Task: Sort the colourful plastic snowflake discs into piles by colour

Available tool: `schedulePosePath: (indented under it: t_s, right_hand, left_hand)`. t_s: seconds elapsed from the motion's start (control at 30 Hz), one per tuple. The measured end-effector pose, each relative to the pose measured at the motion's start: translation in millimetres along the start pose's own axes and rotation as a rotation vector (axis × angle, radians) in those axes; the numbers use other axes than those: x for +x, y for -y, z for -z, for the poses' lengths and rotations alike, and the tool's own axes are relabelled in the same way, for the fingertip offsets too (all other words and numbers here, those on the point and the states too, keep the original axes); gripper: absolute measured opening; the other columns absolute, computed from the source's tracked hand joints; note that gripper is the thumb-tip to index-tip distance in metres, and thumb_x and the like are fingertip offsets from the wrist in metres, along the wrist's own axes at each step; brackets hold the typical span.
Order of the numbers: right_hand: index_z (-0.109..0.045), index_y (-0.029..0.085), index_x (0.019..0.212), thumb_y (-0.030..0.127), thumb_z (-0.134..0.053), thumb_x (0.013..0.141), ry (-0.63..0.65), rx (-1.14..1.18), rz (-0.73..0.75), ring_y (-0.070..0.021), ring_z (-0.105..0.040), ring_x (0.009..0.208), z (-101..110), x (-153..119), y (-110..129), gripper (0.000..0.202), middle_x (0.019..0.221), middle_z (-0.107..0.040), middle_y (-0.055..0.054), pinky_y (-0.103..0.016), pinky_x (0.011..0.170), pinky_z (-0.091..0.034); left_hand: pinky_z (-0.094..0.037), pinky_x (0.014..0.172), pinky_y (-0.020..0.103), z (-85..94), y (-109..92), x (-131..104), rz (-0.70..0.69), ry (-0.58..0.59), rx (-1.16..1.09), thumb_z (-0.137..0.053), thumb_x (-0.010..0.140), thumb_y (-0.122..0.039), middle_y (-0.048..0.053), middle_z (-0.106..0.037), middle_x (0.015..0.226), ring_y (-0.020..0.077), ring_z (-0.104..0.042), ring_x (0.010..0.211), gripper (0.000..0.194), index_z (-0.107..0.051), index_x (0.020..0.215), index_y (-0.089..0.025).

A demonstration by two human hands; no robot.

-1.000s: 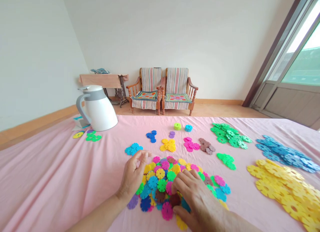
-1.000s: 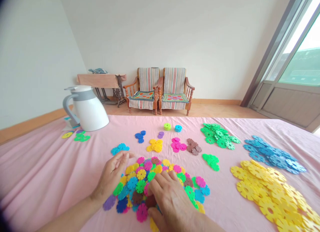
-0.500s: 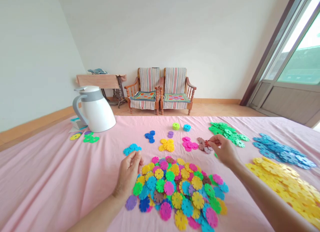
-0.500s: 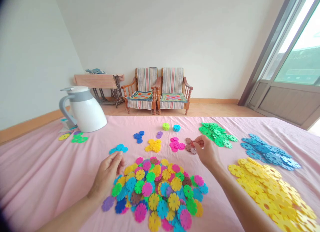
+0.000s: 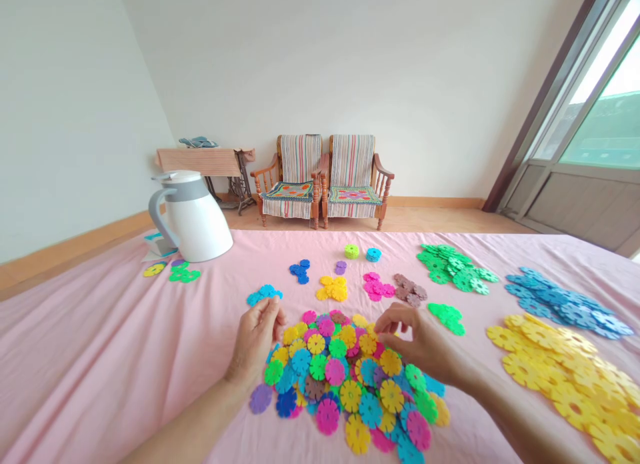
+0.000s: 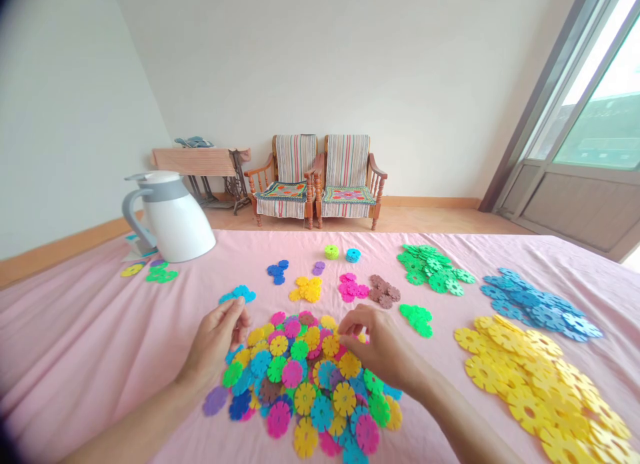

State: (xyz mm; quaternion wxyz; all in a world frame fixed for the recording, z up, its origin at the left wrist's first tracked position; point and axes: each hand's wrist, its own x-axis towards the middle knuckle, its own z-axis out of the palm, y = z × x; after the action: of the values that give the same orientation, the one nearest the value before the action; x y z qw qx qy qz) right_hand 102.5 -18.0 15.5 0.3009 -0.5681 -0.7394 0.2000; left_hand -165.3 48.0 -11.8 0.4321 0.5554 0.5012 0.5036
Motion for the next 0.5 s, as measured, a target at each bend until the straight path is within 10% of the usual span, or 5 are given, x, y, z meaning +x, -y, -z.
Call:
schedulePosePath:
  t_s: [0.23,0.5]
  right_hand:
    - [-0.070,0.026,0.086,0.015,-0.052,0.083,0.076,-0.020,0.153,-0.0165,-0.056,0.084,-17.5,-1.5,24.6,0.021,0.084,-0.062,-0.002,-0.030,0.075,-0.041]
    - [-0.063,0.021,0.070,0.025,-0.061,0.077,0.009,-0.173,0.003,-0.0173,-0.052,0.076,-22.3,-3.8,29.9,0.008,0.076,-0.058,-0.002,-0.031,0.070,-0.037]
  left_hand:
    - [-0.033,0.038,0.016,0.7,7.3,2.9,-0.019,0.016,-0.002,-0.051,0.081,-0.051,-0.005,-0.047,0.046,0.0071,-0.042,0.039,0.041,-0.052,0.060,-0.016]
    - [-0.032,0.037,0.016,0.2,6.6,2.0,-0.005,0.042,0.001,-0.048,0.083,-0.050,-0.005,-0.046,0.042,0.0065,-0.041,0.037,0.041,-0.052,0.061,-0.016]
